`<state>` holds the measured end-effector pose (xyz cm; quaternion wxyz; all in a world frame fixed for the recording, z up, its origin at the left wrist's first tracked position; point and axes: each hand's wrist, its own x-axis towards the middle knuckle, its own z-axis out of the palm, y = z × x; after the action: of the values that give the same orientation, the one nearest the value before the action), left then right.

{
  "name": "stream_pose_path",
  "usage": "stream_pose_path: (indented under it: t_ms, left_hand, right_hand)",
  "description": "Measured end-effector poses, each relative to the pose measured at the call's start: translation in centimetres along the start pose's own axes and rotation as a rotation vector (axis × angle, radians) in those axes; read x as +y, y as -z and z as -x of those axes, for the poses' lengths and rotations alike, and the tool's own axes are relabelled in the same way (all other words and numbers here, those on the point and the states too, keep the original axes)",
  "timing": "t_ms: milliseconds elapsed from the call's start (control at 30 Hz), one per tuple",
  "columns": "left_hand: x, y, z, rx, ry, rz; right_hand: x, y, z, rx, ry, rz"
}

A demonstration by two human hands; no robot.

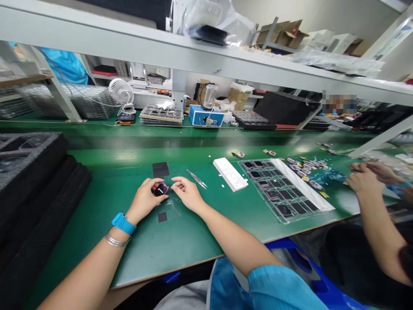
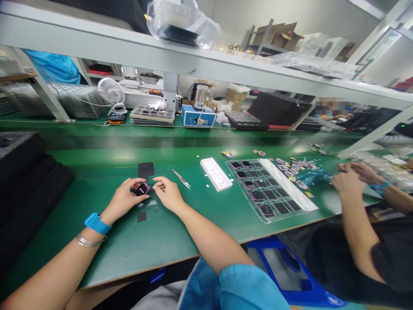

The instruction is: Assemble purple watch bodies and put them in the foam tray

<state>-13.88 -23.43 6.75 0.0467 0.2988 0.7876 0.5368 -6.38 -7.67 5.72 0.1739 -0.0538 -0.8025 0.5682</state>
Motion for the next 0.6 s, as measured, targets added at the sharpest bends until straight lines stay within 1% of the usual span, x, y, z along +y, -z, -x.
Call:
stream_pose_path:
  t_ms: [200, 400, 500, 600]
  left_hand:
    - [-0.3, 0.0, 0.0, -0.017, -0.029, -0.09]
    - [-0.8, 0.2, -0.4, 0.01, -0.035, -0.078]
    - [-0.1, 0.0, -0.2, 0.094, -0.106, -0.097]
    - [1.9, -0.1, 1.1, 0.25, -0.252, -0.181]
  right_hand:
    - [0.0, 0.0, 0.1, -0.019, 0.042, 0.069]
    - [0.6, -0.1, -0.3, -0.034, 0.029, 0.096]
    - [1.1, 0.1, -0.6, -0.056, 0.021, 0.09]
    - [1.6, 0.3, -0.5, -0.077, 0.02, 0.066]
